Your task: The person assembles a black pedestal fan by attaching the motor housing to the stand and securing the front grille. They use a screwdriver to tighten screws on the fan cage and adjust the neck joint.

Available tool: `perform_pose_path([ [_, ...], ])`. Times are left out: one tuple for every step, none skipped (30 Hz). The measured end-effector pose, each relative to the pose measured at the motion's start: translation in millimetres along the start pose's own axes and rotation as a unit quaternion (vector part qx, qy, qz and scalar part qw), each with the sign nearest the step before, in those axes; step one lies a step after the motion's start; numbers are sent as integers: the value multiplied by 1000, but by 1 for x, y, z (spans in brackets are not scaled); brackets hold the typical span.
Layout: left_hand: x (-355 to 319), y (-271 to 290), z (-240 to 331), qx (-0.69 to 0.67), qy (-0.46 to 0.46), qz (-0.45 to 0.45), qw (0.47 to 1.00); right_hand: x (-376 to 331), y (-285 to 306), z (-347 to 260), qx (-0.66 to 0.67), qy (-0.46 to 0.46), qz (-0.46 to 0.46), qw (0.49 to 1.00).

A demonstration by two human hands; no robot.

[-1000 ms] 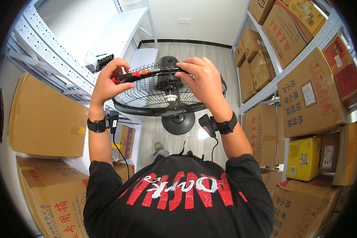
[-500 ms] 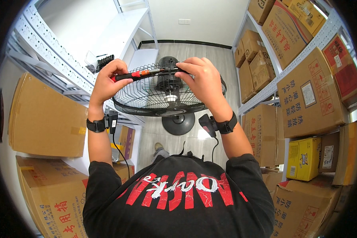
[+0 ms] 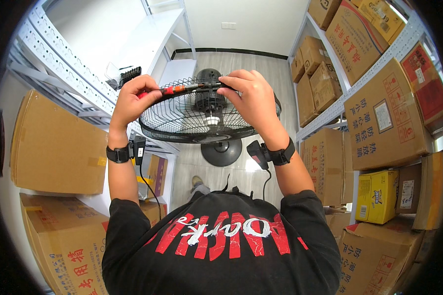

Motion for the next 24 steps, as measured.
perform_pose_path([
  [0,2,-2,26,-10,-17,999,-1,0,0,0,-1,0,1000],
  [-1,1,-2,36,-8,-19,999,-1,0,0,-1,-2,0,1000],
  [-2,0,-2,46,-7,-20,999,0,0,0,-2,-2,1,1000],
  [0,-1,2,56,-6,-22,998,0,0,1,-2,-2,3,1000],
  [-1,-7,9,55,-64,-14,996,0,0,1,-3,-2,-1,1000],
  [-1,-8,15,53,-34,-13,998,0,0,0,-4,-2,-4,1000],
  [-3,-7,21,51,-4,-10,999,0,0,0,-4,0,-8,1000],
  [-4,-6,24,48,27,-8,998,0,0,-1,-3,0,-6,1000],
  [-4,-4,5,20,2,-3,1000,0,0,-1,-3,1,-5,1000],
  [-4,-3,3,13,6,-8,1000,0,0,-1,-3,1,-4,1000],
  [-4,-2,2,6,9,-14,1000,0,0,-1,-2,-1,-3,1000],
  [-3,-1,1,-1,12,-20,1000,0,-1,-1,-2,-2,-2,1000],
  [-1,0,1,19,-24,-26,999,0,-2,0,-2,-3,0,1000],
  [-1,1,-2,21,-11,-30,999,0,-2,0,-2,-1,-1,1000],
  [-2,0,-6,22,1,-34,999,0,-2,0,-2,0,-3,1000],
  [-2,0,-9,24,13,-39,999,0,-1,1,-2,2,-4,1000],
  [1,0,-10,54,-47,-36,997,0,-2,1,-1,3,-2,1000],
  [-2,-1,-10,48,-31,-26,998,0,-2,2,-1,3,-1,1000],
  [-1,-6,9,40,-14,-18,999,-1,-2,4,-3,2,0,1000],
  [-2,-8,20,34,4,-8,999,-1,-2,3,-3,2,2,1000],
  [-3,-5,13,32,34,-25,999,0,-1,2,-3,2,3,1000],
  [-3,-4,8,24,23,-24,999,0,-1,1,-4,3,4,1000],
  [-2,-3,4,16,11,-23,1000,0,-1,1,-4,2,0,1000],
  [-3,-2,0,8,0,-23,1000,0,-1,1,-4,1,-5,1000],
])
Point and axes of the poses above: each hand's wrist, its own x-axis towards the middle knuckle, its own y-axis out of the back of the hand, z = x × y, the point moved 1 cm from there along x, towards the middle knuckle, and after that the axes turned 5 degrees about z, right-handed, at the moved point
